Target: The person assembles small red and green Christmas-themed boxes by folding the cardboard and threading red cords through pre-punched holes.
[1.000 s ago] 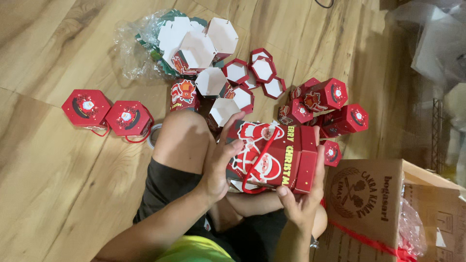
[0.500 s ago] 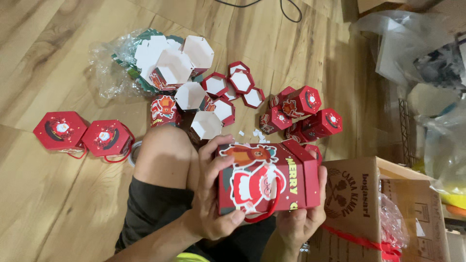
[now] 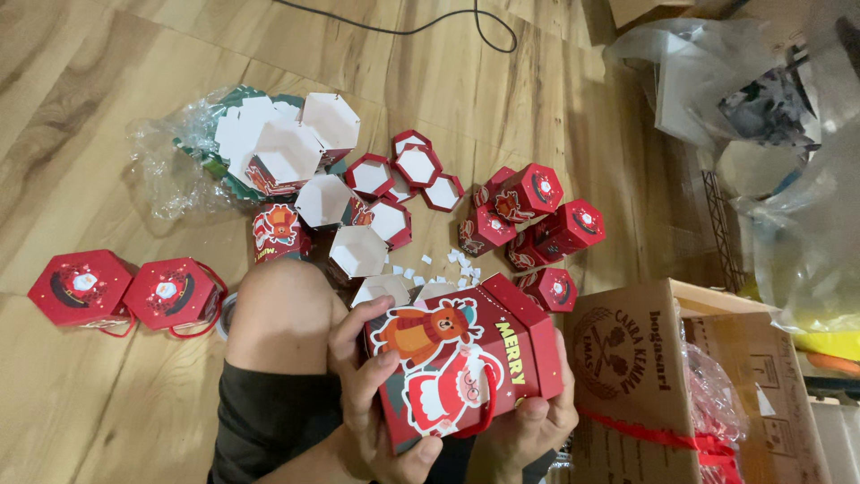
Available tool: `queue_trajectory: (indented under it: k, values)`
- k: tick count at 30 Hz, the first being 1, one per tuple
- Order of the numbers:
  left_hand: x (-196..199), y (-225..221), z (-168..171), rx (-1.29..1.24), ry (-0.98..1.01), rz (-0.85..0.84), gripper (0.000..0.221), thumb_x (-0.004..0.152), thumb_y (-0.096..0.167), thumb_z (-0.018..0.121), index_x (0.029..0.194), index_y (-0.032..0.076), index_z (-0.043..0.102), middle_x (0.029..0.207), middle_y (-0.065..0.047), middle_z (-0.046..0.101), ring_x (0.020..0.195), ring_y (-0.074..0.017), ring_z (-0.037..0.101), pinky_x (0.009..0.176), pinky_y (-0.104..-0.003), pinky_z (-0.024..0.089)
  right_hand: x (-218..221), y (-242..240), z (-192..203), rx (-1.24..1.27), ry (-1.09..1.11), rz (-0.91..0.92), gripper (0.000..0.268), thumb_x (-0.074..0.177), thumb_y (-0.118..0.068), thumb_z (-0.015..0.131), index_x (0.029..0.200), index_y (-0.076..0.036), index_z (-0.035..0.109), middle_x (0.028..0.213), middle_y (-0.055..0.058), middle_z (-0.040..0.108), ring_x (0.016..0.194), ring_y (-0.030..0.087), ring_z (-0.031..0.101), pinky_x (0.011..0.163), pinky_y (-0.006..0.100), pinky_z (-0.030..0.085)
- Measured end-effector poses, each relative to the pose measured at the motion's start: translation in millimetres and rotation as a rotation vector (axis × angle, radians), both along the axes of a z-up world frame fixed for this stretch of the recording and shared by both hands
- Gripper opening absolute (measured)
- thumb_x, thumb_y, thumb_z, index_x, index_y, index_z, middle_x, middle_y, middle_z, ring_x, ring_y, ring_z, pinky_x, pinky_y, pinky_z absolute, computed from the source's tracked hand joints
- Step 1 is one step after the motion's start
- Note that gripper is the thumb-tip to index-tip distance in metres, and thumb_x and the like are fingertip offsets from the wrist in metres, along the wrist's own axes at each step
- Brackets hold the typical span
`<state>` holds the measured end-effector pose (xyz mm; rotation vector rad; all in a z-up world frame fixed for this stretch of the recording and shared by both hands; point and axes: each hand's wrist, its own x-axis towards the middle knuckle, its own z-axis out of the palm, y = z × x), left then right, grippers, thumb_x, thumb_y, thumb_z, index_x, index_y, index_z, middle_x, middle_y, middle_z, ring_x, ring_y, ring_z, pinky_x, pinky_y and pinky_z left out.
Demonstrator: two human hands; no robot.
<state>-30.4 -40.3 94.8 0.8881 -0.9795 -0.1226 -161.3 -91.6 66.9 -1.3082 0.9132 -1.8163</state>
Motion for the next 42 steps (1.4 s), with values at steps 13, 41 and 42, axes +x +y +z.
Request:
queue_trajectory:
  k: [13,41,42]
  values:
    - [-17.9,-6.2,-8.3,-0.045,-0.019,0.213,0.048,0.098,0.058,0.05,0.131,0.024,0.043,0.132,-0.033,0.041,0.122,-0.0382,0.054,0.093,-0.044,0.061,-0.3,3.8,-15.2,-0.175,-0.006,-0.202,0.059,0.089,-0.05,0.066,0.12,-0.001,0.055,0.106,0.017,0.064,0.089,0.019,0.064,0.081,0.032,0.056]
    - [1.5,10.3,-18.5,-0.012,-0.582,0.226,0.031,0.093,0.058,0.061,0.121,0.052,0.049,0.128,0.002,0.04,0.119,-0.0223,0.049,0.104,-0.047,0.046,6.0,-0.2,39.2,-0.021,0.262,-0.239,0.042,0.099,-0.037,0.049,0.105,0.003,0.062,0.098,0.01,0.062,0.092,0.017,0.059,0.084,0.028,0.047]
    - [2.0,9.0,-19.2,-0.015,-0.584,0.222,0.031,0.093,0.058,0.061,0.121,0.052,0.049,0.128,0.002,0.04,0.119,-0.0223,0.049,0.104,-0.047,0.046,7.1,0.0,39.6,-0.022,0.259,-0.243,0.042,0.099,-0.037,0.049,0.105,0.003,0.062,0.098,0.01,0.062,0.092,0.017,0.059,0.084,0.028,0.047]
